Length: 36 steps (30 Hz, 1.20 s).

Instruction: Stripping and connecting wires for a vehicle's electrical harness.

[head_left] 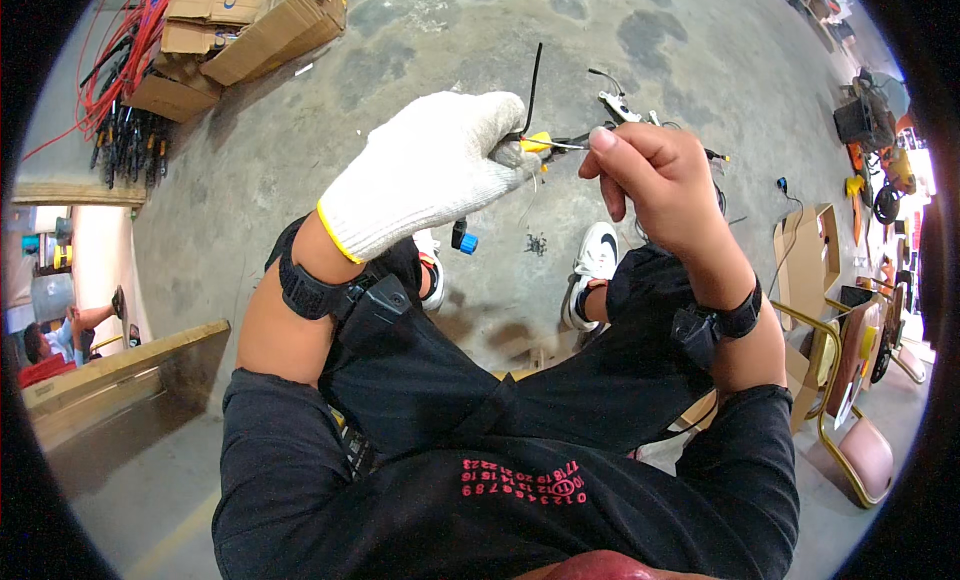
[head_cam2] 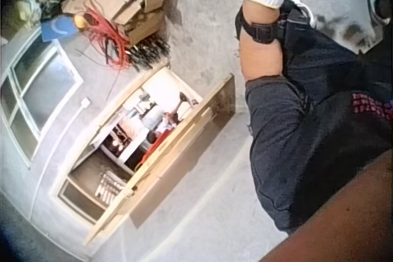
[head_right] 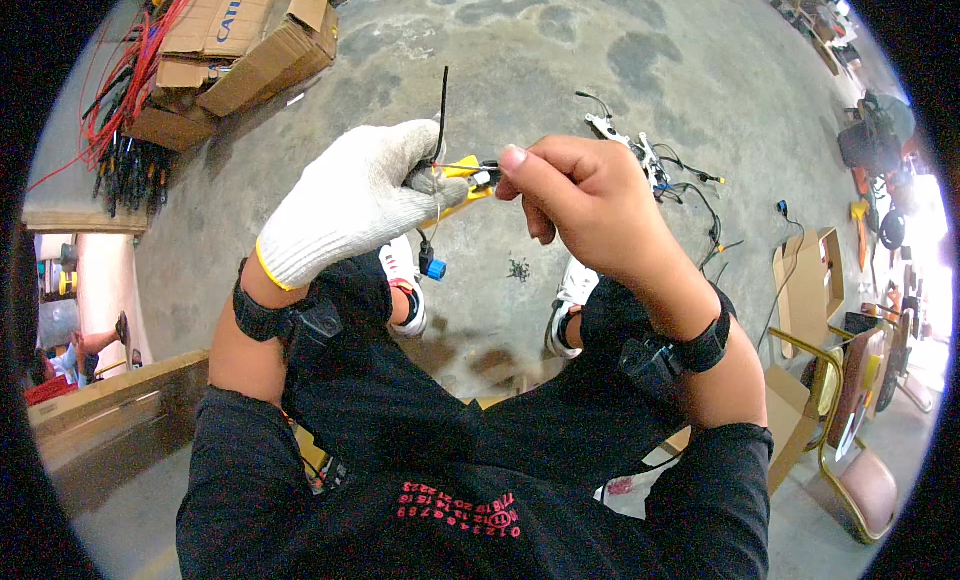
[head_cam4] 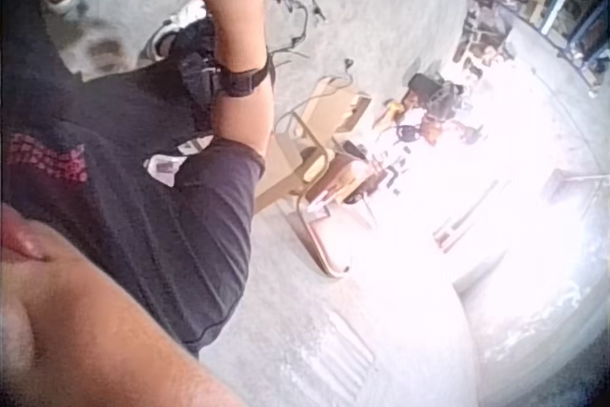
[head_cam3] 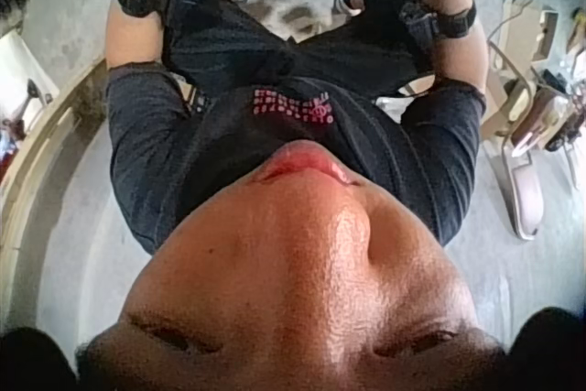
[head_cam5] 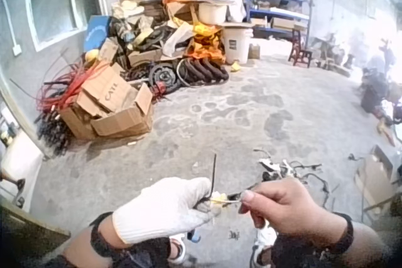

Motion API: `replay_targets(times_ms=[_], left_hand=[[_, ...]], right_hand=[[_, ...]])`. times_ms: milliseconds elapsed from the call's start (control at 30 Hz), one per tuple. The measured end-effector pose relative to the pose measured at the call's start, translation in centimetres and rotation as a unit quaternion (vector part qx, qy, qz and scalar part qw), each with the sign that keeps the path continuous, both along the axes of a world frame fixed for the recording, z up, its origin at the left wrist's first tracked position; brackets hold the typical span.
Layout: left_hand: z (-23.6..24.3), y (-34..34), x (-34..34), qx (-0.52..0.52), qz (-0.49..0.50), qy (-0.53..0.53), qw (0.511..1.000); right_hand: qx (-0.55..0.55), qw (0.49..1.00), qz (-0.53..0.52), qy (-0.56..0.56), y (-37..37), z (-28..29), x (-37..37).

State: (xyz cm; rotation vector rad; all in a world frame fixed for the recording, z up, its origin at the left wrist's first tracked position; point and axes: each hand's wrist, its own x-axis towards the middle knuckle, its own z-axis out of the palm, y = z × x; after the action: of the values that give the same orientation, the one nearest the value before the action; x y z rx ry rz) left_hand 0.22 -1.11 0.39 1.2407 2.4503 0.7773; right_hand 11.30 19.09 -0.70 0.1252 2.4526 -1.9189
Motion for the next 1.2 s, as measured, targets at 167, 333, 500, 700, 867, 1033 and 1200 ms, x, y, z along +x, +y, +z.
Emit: replay_targets(times_ms=[167,333,500,700,867,1033,1200], left_hand=[[-0.4,0.0,0.0,0.02,-0.006,0.065,0.998],[-0.6,0.0,0.0,-0.006,0.029,0.104,0.994],[-0.6,0.1,-0.3,0.004,0.035,0.069,0.997],[0.0,0.2,-0.1,0.001,0.021,0.055,0.998],[0.5,0.3,0.2,-0.006,0.015,-0.008,1.0],[0.6,0.3,0.5,-0.021,0.008,-0.088,0.996],[0.4,0.4,0.8,0.007,0.016,-0.109,0.994]], right_hand=[[-0.395,0.883,-0.068,-0.243,-0.5,-0.8,-0.9],[-0.461,0.857,-0.034,-0.227,-0.6,-0.7,-0.6],[0.144,0.984,-0.033,0.097,0.4,-0.7,-1.0],[0.327,0.882,-0.027,0.339,1.6,-0.9,-1.5],[0.366,0.818,-0.004,0.444,2.2,-1.0,-2.0],[0.334,0.824,0.042,0.456,2.3,-0.2,-1.5],[0.329,0.841,-0.009,0.43,0.8,-0.1,-0.8]])
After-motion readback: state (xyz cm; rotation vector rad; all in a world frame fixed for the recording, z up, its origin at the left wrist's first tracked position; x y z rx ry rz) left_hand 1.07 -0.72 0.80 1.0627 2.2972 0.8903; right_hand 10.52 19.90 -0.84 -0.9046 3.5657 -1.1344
